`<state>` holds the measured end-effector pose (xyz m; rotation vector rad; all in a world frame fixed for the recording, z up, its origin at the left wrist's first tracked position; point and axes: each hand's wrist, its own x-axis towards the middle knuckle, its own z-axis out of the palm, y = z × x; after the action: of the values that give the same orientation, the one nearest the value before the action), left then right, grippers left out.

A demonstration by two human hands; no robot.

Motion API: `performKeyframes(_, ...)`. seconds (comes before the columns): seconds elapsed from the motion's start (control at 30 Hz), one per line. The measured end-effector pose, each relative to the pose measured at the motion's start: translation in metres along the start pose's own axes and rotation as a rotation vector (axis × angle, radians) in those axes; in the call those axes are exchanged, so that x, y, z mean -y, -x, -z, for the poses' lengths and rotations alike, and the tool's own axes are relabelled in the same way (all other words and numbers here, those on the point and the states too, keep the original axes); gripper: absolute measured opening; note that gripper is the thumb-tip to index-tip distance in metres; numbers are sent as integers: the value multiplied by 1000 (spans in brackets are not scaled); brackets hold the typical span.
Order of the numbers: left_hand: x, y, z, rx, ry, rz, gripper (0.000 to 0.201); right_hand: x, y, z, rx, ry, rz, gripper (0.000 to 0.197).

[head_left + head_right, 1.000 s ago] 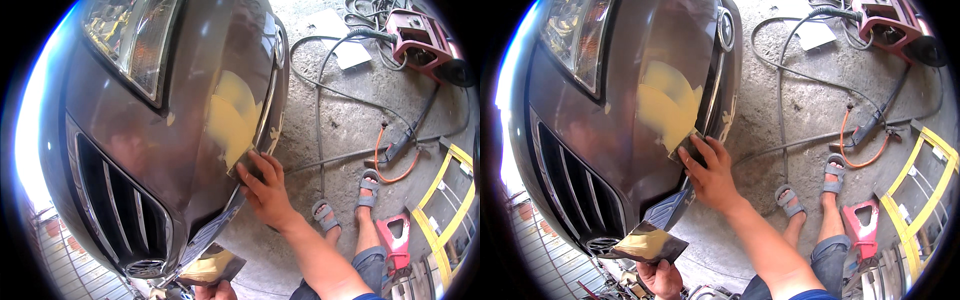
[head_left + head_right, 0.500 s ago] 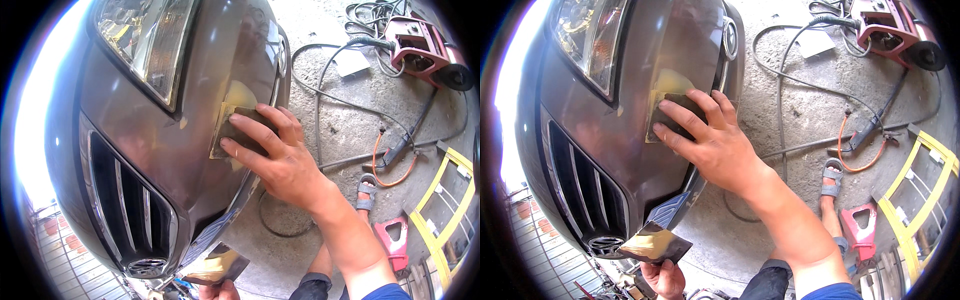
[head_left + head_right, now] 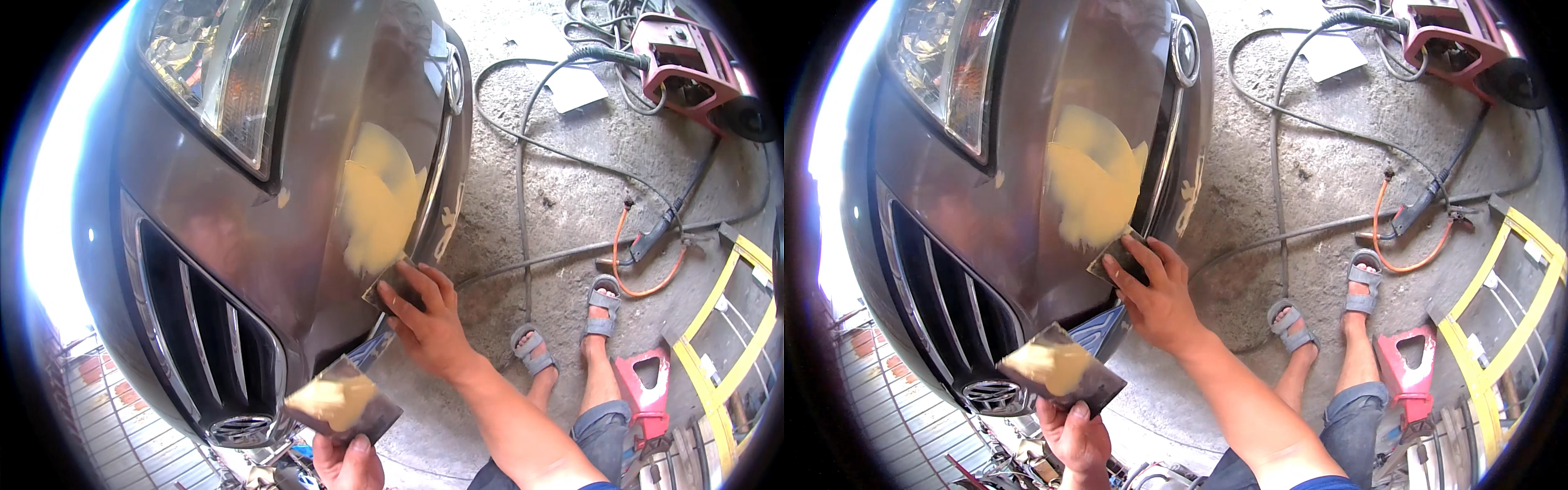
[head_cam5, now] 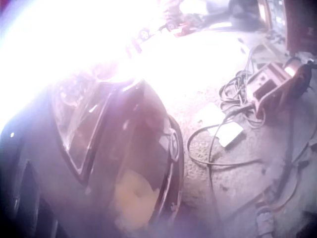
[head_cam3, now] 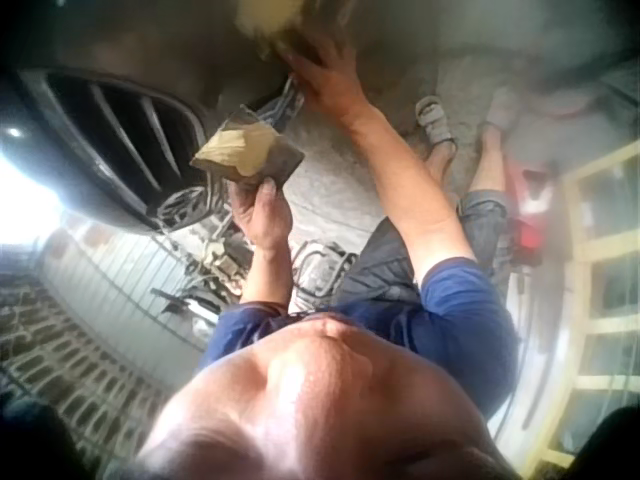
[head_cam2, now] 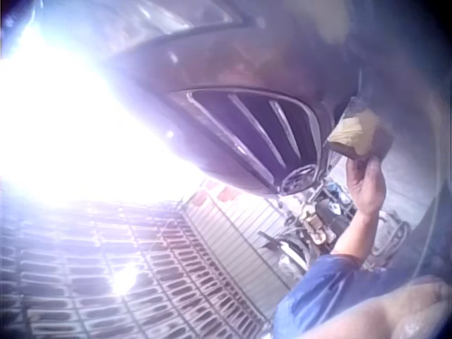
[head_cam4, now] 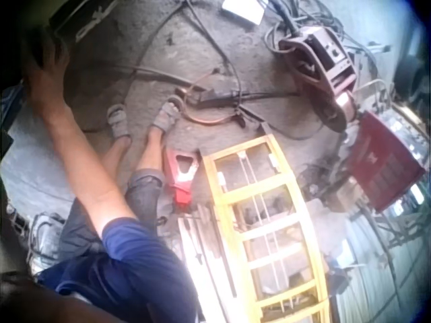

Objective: The person applies a beige body filler to the side door and front bumper of a gray car using a metal spreader. They smooth the filler over the surface, working around the door handle and near the headlight and grille.

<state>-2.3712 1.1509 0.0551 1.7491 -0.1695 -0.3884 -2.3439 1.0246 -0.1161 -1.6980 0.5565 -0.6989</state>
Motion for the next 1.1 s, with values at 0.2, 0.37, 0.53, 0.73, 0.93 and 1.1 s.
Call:
performKeyframes(0.2,-14,-16,-21,-5,117,205,51,22,11,71,182,40,-52,51)
performKeyframes(0.37,-19,-18,-35,-8,153,223,48,60,-3,114,206,-64,164,47)
performKeyframes(0.53,-24,-14,-37,37,98,257,47,84,1,111,286,57,276,40)
performKeyframes(0.73,-19,-13,-5,66,-361,-146,44,42,2,111,288,186,260,36)
performKeyframes(0.93,-1,10,16,33,-350,-205,50,21,-75,91,-56,340,405,36)
performKeyframes(1.1,9,17,15,2,-277,-169,47,12,-104,83,-48,417,552,34)
